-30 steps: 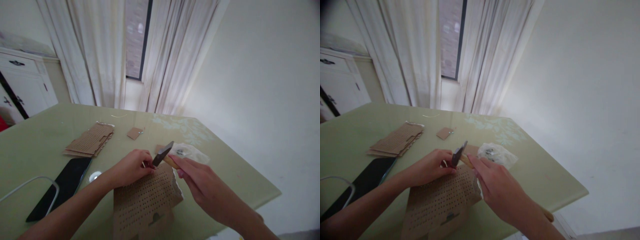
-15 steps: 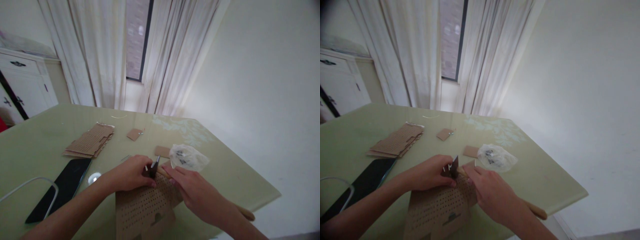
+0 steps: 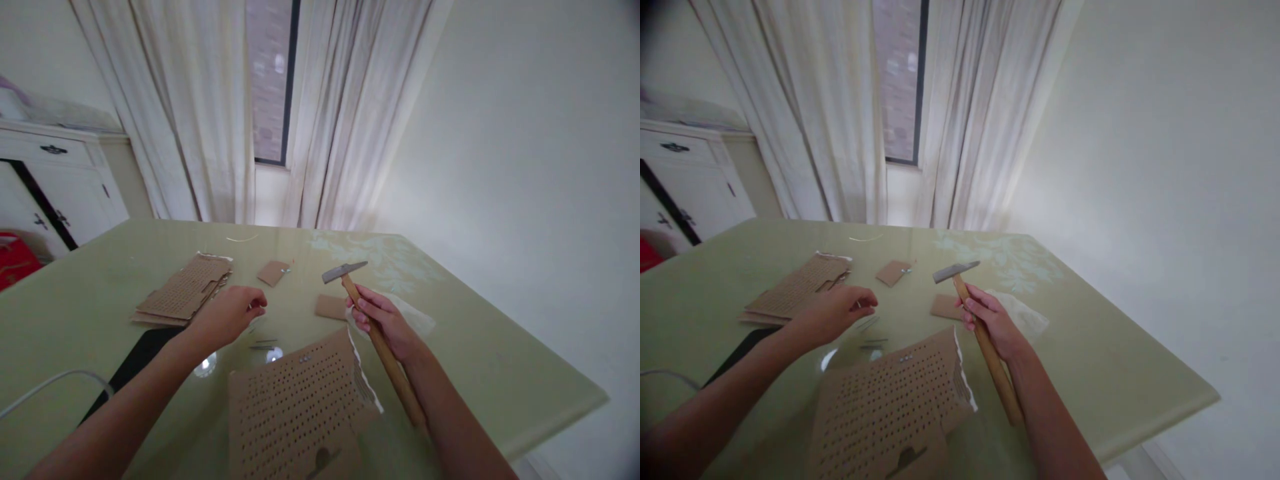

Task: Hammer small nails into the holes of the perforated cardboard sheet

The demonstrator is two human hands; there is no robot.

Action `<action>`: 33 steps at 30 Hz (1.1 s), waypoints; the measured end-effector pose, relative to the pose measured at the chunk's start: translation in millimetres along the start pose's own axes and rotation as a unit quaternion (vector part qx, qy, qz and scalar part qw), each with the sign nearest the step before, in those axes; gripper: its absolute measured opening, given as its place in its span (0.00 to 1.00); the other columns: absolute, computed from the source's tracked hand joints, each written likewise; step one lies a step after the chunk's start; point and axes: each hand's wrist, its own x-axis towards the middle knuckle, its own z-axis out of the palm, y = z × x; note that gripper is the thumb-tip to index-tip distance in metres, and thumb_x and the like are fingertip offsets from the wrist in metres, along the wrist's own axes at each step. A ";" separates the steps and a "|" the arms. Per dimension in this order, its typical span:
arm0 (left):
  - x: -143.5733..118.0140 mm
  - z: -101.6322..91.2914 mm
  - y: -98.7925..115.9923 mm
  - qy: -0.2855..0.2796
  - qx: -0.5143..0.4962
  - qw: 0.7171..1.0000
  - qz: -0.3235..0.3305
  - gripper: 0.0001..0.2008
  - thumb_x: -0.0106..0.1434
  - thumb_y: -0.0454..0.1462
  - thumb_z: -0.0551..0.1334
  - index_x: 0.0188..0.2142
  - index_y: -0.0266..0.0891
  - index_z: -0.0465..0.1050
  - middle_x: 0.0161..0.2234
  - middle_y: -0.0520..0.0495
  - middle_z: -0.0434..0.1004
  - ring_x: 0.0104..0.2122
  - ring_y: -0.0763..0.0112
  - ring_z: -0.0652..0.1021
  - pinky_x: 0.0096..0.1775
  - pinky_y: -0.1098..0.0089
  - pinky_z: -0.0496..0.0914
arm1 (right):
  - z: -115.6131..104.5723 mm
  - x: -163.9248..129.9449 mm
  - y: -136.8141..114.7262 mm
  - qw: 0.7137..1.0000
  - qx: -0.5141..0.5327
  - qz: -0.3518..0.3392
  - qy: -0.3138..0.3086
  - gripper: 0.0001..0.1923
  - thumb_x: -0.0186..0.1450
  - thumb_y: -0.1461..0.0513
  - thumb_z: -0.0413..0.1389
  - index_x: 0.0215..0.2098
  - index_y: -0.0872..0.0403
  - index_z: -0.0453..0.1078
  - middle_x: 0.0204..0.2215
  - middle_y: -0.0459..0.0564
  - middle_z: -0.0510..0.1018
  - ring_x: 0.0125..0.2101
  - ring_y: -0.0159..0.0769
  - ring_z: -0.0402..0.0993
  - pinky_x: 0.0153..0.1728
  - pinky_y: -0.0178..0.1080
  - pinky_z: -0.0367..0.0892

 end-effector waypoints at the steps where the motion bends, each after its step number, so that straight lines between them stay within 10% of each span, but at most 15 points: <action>1: 1.0 3.2 -3.3 -0.013 0.014 1.000 -0.008 0.10 0.69 0.38 0.62 0.43 0.41 0.83 0.42 0.42 0.87 0.43 0.56 0.83 0.44 0.63 0.71 | -4.6 5.2 9.5 1.000 0.015 -0.007 0.008 0.17 0.64 0.59 0.70 0.50 0.54 0.80 0.38 0.50 0.76 0.25 0.25 0.62 0.20 0.28 0.58; 16: 1.1 23.9 -12.2 -0.066 0.095 0.991 -0.073 0.10 0.72 0.33 0.54 0.39 0.36 0.75 0.44 0.34 0.83 0.47 0.49 0.81 0.48 0.56 0.70 | -29.1 11.7 53.6 0.992 0.117 -0.014 0.053 0.18 0.60 0.58 0.70 0.47 0.55 0.79 0.34 0.47 0.74 0.20 0.22 0.54 0.13 0.25 0.50; 23: -18.5 2.3 48.8 0.008 -0.289 0.955 0.063 0.13 0.72 0.47 0.62 0.49 0.44 0.79 0.42 0.49 0.86 0.41 0.63 0.82 0.43 0.66 0.74 | -19.1 4.6 44.9 0.992 0.119 -0.004 0.041 0.20 0.61 0.59 0.70 0.50 0.54 0.79 0.34 0.48 0.75 0.20 0.23 0.54 0.12 0.25 0.51; 33: -33.5 5.3 80.1 -0.071 -0.246 0.963 0.085 0.05 0.68 0.41 0.67 0.39 0.45 0.82 0.34 0.54 0.85 0.33 0.69 0.80 0.37 0.70 0.71 | -13.8 1.6 38.8 0.993 0.112 -0.008 0.039 0.17 0.61 0.59 0.70 0.47 0.54 0.79 0.34 0.48 0.76 0.20 0.23 0.56 0.13 0.25 0.53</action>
